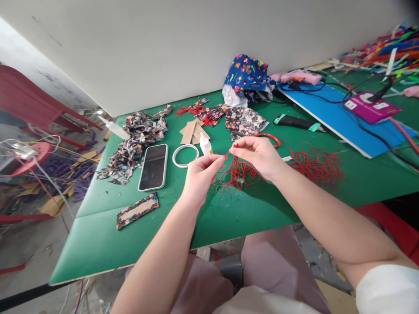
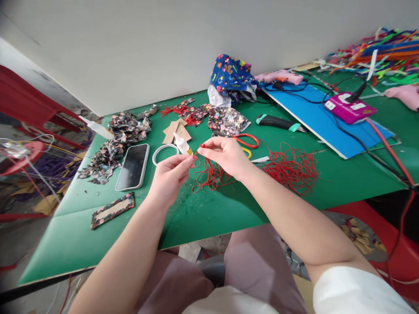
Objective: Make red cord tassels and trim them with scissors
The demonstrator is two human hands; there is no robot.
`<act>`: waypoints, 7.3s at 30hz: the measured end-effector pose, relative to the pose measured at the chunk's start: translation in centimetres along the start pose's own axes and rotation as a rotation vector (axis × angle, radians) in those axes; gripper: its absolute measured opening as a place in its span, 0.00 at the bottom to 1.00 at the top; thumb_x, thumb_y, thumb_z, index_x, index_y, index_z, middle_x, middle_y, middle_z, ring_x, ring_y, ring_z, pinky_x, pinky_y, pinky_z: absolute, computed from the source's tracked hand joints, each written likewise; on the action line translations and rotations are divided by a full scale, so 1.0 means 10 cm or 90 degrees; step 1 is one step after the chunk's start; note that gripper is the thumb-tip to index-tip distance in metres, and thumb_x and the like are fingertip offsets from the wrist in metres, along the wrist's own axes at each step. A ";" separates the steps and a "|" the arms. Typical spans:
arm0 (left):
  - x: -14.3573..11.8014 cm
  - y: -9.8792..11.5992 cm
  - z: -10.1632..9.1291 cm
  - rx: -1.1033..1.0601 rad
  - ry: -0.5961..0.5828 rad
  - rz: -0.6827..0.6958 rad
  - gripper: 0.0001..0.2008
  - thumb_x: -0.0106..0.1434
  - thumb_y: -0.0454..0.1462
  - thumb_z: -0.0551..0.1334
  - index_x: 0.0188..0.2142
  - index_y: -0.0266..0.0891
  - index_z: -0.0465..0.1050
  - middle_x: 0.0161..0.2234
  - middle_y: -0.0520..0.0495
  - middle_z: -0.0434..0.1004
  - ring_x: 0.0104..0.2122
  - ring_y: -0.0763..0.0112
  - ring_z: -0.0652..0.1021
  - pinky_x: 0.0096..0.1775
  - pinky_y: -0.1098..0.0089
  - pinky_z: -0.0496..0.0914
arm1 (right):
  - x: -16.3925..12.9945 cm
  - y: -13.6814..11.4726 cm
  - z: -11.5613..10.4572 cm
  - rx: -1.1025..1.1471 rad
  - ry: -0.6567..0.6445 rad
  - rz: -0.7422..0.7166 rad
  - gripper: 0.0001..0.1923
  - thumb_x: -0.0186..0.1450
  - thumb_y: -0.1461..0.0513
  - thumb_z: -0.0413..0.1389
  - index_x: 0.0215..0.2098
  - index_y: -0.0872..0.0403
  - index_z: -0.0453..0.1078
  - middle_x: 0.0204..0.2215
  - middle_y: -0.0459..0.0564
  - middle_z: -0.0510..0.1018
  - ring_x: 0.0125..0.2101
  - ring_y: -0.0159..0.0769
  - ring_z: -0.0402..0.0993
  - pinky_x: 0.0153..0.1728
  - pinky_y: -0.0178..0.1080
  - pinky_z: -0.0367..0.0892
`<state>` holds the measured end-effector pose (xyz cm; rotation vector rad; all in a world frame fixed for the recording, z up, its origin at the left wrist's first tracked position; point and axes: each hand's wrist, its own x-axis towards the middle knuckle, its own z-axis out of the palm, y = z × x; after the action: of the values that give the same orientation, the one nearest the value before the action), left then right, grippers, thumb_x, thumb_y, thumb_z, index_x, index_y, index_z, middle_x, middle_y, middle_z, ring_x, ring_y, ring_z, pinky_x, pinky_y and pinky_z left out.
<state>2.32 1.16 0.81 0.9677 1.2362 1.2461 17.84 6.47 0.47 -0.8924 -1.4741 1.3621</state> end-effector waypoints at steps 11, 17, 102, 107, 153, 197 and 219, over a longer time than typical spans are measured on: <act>0.02 0.01 -0.02 -0.114 -0.010 -0.053 0.09 0.51 0.40 0.67 0.28 0.35 0.75 0.22 0.53 0.70 0.19 0.85 0.65 0.20 0.81 0.57 | 0.04 0.06 -0.01 0.026 0.100 0.027 0.10 0.49 0.57 0.64 0.26 0.54 0.75 0.26 0.45 0.78 0.28 0.30 0.71 0.38 0.38 0.66; 0.03 0.00 -0.01 -0.190 0.009 -0.061 0.06 0.51 0.38 0.67 0.27 0.37 0.75 0.30 0.50 0.78 0.33 0.75 0.76 0.37 0.74 0.68 | 0.00 0.04 0.05 0.085 -0.003 0.055 0.08 0.48 0.58 0.65 0.25 0.53 0.76 0.30 0.45 0.79 0.34 0.31 0.74 0.44 0.41 0.66; -0.09 -0.09 0.11 -0.065 -0.160 0.051 0.13 0.60 0.44 0.58 0.28 0.36 0.69 0.19 0.57 0.53 0.18 0.83 0.54 0.20 0.76 0.48 | -0.04 0.04 0.05 0.076 -0.072 -0.149 0.09 0.52 0.67 0.63 0.25 0.45 0.77 0.27 0.41 0.80 0.41 0.31 0.72 0.48 0.39 0.64; -0.13 -0.08 0.10 0.214 -0.065 0.184 0.16 0.64 0.44 0.53 0.26 0.37 0.67 0.21 0.54 0.59 0.21 0.79 0.60 0.24 0.74 0.54 | -0.04 0.04 0.07 0.107 -0.073 -0.147 0.06 0.52 0.66 0.64 0.25 0.46 0.77 0.27 0.42 0.79 0.40 0.31 0.72 0.48 0.39 0.65; -0.15 -0.08 0.09 0.030 -0.004 0.144 0.13 0.61 0.45 0.56 0.30 0.40 0.73 0.13 0.58 0.48 0.14 0.80 0.52 0.17 0.73 0.44 | -0.16 -0.16 0.13 0.017 0.043 -0.139 0.07 0.56 0.57 0.60 0.31 0.51 0.71 0.23 0.41 0.69 0.21 0.23 0.64 0.19 0.30 0.59; -0.17 -0.11 0.08 0.277 -0.001 0.268 0.14 0.65 0.42 0.51 0.27 0.38 0.65 0.18 0.56 0.57 0.19 0.79 0.59 0.22 0.74 0.55 | -0.13 -0.06 0.16 0.080 -0.041 -0.059 0.05 0.51 0.60 0.64 0.28 0.50 0.77 0.25 0.43 0.73 0.25 0.24 0.67 0.23 0.30 0.61; -0.10 -0.16 0.11 -0.030 -0.091 0.109 0.16 0.62 0.41 0.56 0.48 0.43 0.71 0.39 0.47 0.75 0.35 0.72 0.73 0.39 0.70 0.68 | -0.12 -0.05 0.17 -0.131 0.056 -0.150 0.04 0.56 0.60 0.61 0.27 0.53 0.75 0.24 0.42 0.69 0.22 0.24 0.62 0.23 0.33 0.59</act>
<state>3.74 0.13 -0.47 1.1264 1.0256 1.3081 16.69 4.71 0.82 -0.8642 -1.6150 1.0001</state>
